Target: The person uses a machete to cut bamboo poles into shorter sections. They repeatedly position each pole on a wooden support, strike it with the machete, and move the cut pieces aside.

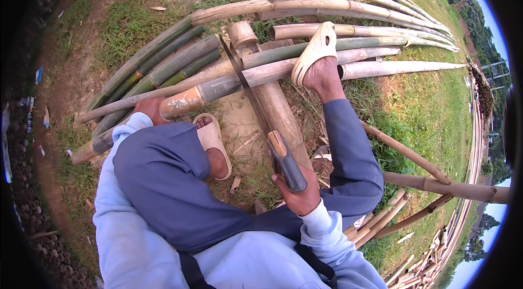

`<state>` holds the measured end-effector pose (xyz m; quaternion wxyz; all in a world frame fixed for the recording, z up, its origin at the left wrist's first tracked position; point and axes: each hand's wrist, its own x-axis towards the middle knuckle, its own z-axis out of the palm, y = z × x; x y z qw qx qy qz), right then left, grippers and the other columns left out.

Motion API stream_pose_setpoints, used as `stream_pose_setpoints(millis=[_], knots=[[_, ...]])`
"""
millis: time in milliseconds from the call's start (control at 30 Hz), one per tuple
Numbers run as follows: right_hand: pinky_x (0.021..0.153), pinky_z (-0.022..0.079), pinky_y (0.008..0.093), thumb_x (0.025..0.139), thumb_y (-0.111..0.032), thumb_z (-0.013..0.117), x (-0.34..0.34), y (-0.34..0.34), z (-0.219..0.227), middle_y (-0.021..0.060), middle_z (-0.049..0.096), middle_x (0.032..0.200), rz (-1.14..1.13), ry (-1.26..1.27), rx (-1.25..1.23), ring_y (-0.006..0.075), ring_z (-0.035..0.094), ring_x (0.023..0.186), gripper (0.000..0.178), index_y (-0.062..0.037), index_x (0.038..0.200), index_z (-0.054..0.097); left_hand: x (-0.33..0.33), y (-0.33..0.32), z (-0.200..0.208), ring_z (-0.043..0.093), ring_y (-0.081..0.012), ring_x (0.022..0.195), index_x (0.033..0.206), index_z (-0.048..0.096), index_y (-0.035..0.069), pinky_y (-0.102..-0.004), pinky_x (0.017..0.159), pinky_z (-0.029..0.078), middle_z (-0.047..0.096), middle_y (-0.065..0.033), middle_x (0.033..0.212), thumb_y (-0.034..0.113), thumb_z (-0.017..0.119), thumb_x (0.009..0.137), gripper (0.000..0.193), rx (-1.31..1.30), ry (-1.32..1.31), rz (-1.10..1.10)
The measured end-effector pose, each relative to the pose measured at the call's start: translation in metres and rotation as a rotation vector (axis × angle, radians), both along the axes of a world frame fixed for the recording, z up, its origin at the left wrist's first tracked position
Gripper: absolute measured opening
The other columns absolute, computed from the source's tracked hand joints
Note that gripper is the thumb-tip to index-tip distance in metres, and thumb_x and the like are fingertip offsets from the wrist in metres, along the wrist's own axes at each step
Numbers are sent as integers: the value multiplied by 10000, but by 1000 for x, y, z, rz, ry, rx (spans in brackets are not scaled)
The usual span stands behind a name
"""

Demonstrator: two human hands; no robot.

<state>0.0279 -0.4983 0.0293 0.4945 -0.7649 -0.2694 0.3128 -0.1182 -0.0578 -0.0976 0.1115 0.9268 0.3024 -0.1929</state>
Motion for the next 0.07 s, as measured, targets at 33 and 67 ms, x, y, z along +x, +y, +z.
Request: stream_pose_setpoints(millis=[33,67], knots=[[875,530,324,904,-1,719,-4,-16,9,63,711,986,-1,77,-19,130,656,880,422,-6,1316,629,-2,-1,-5,658,-388,1174,1362,629,112,-499,1024,490,709,-205,1230,581,874,625,907,-29,45,11],[875,530,324,904,-1,719,-2,-19,7,63,711,986,-8,86,-27,130,656,880,422,-6,1316,629,5,-6,5,653,-385,1186,1370,626,122,-487,1048,479,708,-204,1234,579,872,631,903,-58,84,18]])
